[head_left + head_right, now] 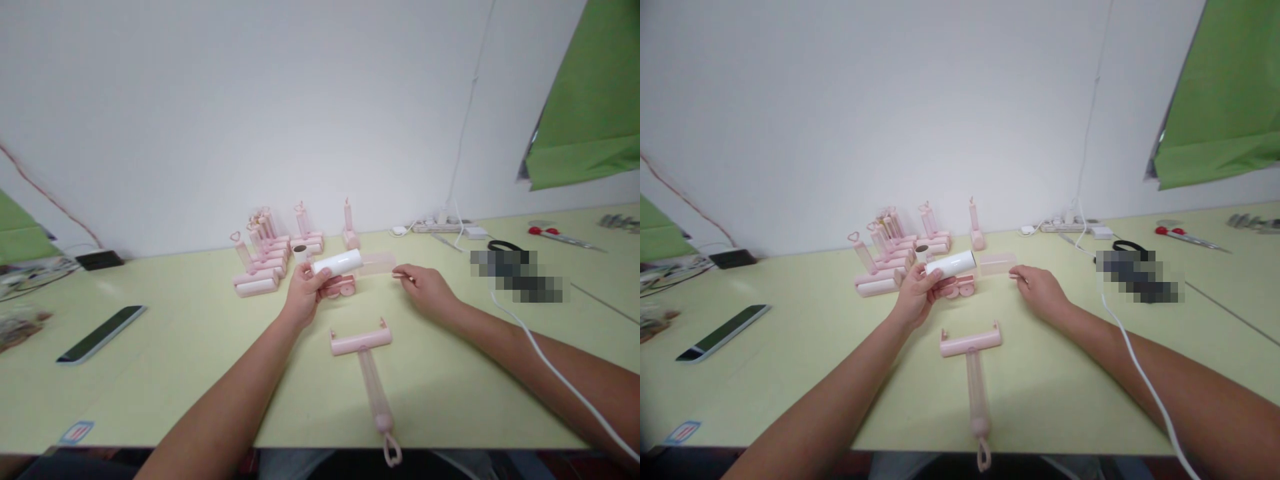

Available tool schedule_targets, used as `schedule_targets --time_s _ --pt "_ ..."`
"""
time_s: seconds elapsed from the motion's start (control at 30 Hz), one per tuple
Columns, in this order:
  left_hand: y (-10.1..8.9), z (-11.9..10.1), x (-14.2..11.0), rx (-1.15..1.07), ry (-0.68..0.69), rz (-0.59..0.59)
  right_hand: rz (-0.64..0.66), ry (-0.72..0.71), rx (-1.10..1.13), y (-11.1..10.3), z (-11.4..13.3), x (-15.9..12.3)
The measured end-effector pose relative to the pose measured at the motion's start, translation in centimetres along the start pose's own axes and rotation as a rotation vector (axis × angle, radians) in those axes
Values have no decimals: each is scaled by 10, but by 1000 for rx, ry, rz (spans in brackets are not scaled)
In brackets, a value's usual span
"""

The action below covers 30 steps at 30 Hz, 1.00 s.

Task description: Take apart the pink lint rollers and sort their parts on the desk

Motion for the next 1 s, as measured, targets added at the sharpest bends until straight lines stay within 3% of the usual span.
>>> schedule_targets --time_s 0.07,0.17,0.33,0.43,0.53,0.63,0.77,1.0 --pt "1 1 0 7 -3 -11 127 -114 -187 4 -4 1" --pt "3 3 0 20 -10 -15 294 -191 -245 12 -4 -3" --pt "7 7 -2 42 -39 1 382 -261 -188 23 -4 -17" --pt "9 11 -3 71 -69 35 347 -212 -80 25 -6 -19" --pt "11 16 -5 118 -102 66 205 -145 28 17 2 -15" --pt "16 20 -8 199 -118 93 81 -253 51 4 24 -10" --pt "28 27 -16 261 -141 144 97 -478 -19 -2 54 -10" --pt "33 28 -15 193 -209 111 91 -424 -89 -3 56 -8"
Point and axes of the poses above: each hand's wrist, its own x-axis towards the middle knuckle, its own y-axis out of the palm, z = x × y, the point moved 2 cm from there along x, towards the middle knuckle, and after that the axes turned 11 degrees about -y, right-handed, at the moved point
